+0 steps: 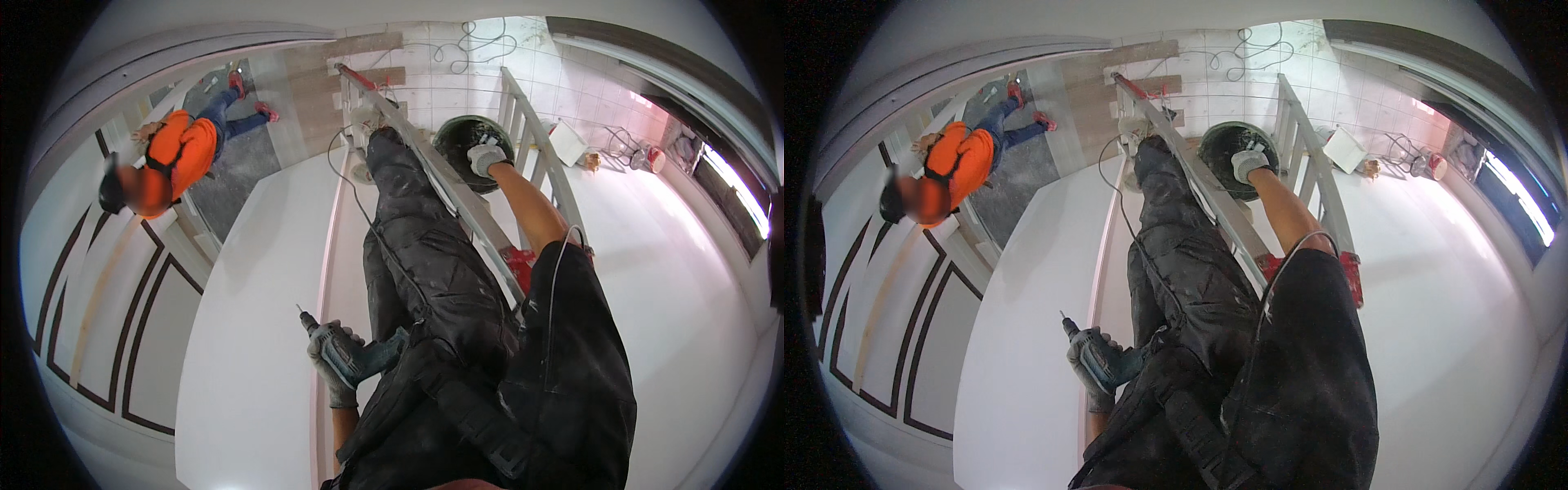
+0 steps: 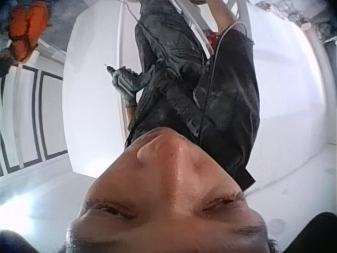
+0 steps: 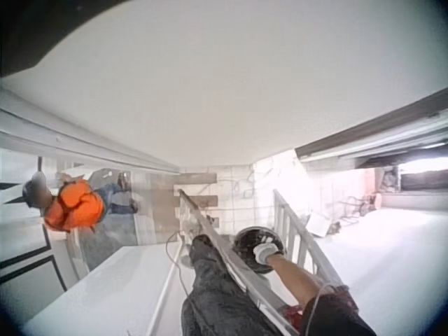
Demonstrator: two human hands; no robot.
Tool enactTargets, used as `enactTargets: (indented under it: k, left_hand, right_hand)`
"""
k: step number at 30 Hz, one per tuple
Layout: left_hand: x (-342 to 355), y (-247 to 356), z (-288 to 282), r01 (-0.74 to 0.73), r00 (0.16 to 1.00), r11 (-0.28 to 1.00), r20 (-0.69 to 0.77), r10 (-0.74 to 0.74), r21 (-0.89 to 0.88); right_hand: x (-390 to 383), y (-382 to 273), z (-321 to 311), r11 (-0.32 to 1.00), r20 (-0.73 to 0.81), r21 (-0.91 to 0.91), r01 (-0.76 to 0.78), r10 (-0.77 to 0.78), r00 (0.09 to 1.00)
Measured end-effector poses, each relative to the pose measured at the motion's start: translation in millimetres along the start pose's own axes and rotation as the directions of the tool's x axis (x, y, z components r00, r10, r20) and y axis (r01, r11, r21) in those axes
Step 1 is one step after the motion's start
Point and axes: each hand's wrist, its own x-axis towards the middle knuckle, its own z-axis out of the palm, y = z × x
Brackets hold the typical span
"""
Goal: The person installs white panels into a wall frame using a power drill to secure screws at the corners and edges while standing on a ladder.
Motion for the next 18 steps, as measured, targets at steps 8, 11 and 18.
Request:
enactTargets:
  k: [8, 11, 18]
  left_hand:
    - [21.7, 0.8, 3.4, 0.071, 0.993, 0.992, -0.089, -0.081, -0.109]
    - [26.9, 1.2, 6.7, 0.090, 0.991, 0.987, -0.087, -0.102, -0.133]
    - [41.2, 5.0, 3.2, 0.102, 0.992, 0.983, -0.060, -0.112, -0.150]
  right_hand:
    - [82.8, -21.5, 32.8, 0.974, -0.270, -0.222, -0.038, -0.024, 0.963]
    - [103.4, -15.8, 48.6, 0.952, -0.236, -0.302, -0.039, -0.035, 0.971]
    - [114.1, -8.8, 69.4, 0.982, -0.185, -0.185, -0.022, -0.012, 0.983]
